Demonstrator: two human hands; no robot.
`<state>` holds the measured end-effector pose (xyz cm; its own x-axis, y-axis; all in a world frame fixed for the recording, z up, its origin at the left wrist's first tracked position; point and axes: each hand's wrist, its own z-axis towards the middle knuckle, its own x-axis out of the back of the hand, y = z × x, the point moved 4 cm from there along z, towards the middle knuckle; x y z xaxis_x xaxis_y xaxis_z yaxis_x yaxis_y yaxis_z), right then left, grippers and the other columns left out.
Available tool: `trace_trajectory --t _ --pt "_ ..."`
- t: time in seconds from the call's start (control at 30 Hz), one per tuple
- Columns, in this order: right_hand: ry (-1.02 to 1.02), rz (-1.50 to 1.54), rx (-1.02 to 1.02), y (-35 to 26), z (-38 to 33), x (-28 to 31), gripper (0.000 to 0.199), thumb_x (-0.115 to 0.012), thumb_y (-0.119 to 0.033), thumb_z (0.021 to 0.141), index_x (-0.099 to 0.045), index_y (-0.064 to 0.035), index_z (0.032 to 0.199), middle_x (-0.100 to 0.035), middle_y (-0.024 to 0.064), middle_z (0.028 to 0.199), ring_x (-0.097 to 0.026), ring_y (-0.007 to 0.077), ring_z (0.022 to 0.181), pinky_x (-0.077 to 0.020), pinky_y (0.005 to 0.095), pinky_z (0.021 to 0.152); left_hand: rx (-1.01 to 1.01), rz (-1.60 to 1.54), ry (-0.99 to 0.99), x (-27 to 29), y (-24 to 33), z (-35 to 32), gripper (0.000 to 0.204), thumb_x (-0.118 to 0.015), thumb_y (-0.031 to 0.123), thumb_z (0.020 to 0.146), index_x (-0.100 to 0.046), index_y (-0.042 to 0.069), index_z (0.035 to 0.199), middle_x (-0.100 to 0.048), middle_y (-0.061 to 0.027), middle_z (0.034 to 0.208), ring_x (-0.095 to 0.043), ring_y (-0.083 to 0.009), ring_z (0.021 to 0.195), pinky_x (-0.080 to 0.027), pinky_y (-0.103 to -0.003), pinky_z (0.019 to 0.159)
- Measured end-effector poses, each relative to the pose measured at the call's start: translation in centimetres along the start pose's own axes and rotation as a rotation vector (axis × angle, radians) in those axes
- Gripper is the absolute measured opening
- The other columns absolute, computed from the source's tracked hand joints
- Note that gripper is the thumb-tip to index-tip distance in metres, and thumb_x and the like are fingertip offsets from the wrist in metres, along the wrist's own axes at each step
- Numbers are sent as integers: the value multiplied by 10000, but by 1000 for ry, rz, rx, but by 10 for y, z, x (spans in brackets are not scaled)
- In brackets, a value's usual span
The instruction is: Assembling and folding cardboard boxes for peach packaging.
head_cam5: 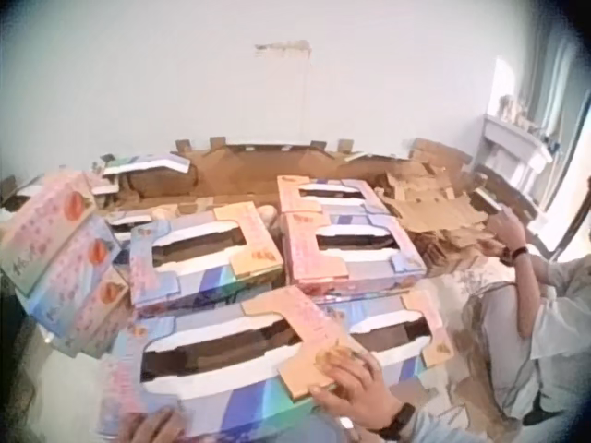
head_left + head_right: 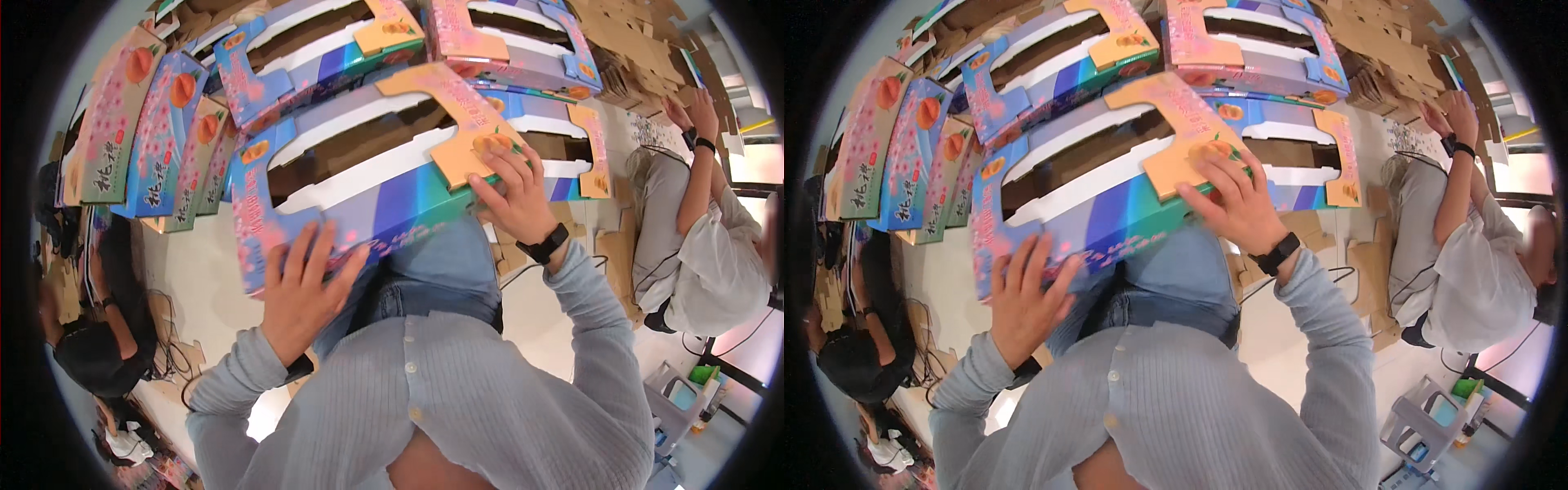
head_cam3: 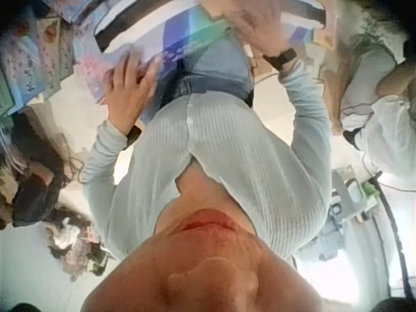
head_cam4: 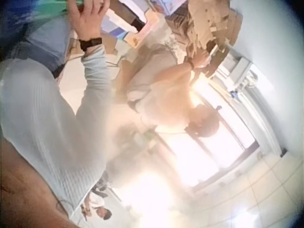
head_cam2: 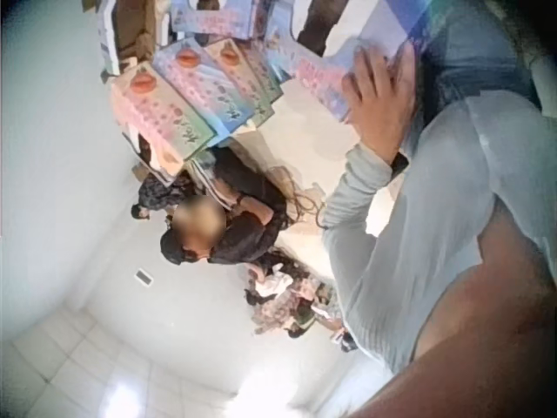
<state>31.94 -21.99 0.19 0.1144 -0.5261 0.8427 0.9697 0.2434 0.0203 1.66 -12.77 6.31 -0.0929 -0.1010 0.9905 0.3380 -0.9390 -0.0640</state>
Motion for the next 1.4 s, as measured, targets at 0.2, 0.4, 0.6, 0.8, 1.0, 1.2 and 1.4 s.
trace_trajectory --t 0.2,0.4,0.6,0.8,1.0,1.2,1.4 --pt "-291 98 -207 -18 -27 -9 785 -796 -161 704 -490 -217 1424 -456 100 1449 -421 285 1365 -289 547 1166 -86 -342 -265 6 5 27 913 -812 342 725 -397 41 1480 -476 -159 1442 -460 -323 1318 -387 -482 1051" --pt "53 222 -671 -41 -39 3 765 -768 -149 815 -395 -76 1478 -454 187 1422 -434 337 1339 -353 480 1124 -120 -480 5 -18 0 107 941 -786 362 776 -325 -34 1494 -458 -234 1444 -446 -394 1331 -363 -464 1103" --pt "14 1249 -1475 -59 -71 -26 719 -680 -267 965 -283 -5 1504 -447 148 1438 -439 277 1339 -378 428 1100 44 -726 -272 -82 1 175 1010 -746 511 822 -284 -111 1470 -463 -313 1404 -479 -410 1307 -394 -410 1087" --pt "221 1952 -1515 -69 -60 -65 722 -645 -357 989 -266 -19 1502 -439 114 1433 -433 223 1343 -345 396 1139 96 -1074 -608 -117 -12 206 924 -744 620 773 -542 -121 1287 -647 -254 1170 -628 -302 1088 -488 -327 917" --pt "182 1855 -1516 -69 -62 -78 594 -564 -353 1031 -270 -75 1465 -411 80 1479 -413 215 1372 -309 426 1172 4 -1324 -798 -147 -13 216 769 -749 538 822 -580 -27 1315 -631 -137 1275 -575 -208 1173 -425 -303 1004" --pt "182 1825 -1477 -70 -61 -81 641 -556 -359 1034 -220 -91 1509 -361 55 1518 -374 197 1395 -306 429 1168 111 -1403 -1027 -154 -9 213 700 -761 432 869 -547 8 1383 -605 -81 1334 -526 -145 1236 -375 -283 1066" --pt "208 1889 -1443 -70 -61 -77 647 -558 -367 1031 -226 -97 1516 -358 48 1533 -372 193 1399 -304 424 1165 59 -1423 -1064 -158 -3 211 602 -735 365 908 -560 24 1373 -623 -58 1304 -547 -127 1202 -388 -278 1048"
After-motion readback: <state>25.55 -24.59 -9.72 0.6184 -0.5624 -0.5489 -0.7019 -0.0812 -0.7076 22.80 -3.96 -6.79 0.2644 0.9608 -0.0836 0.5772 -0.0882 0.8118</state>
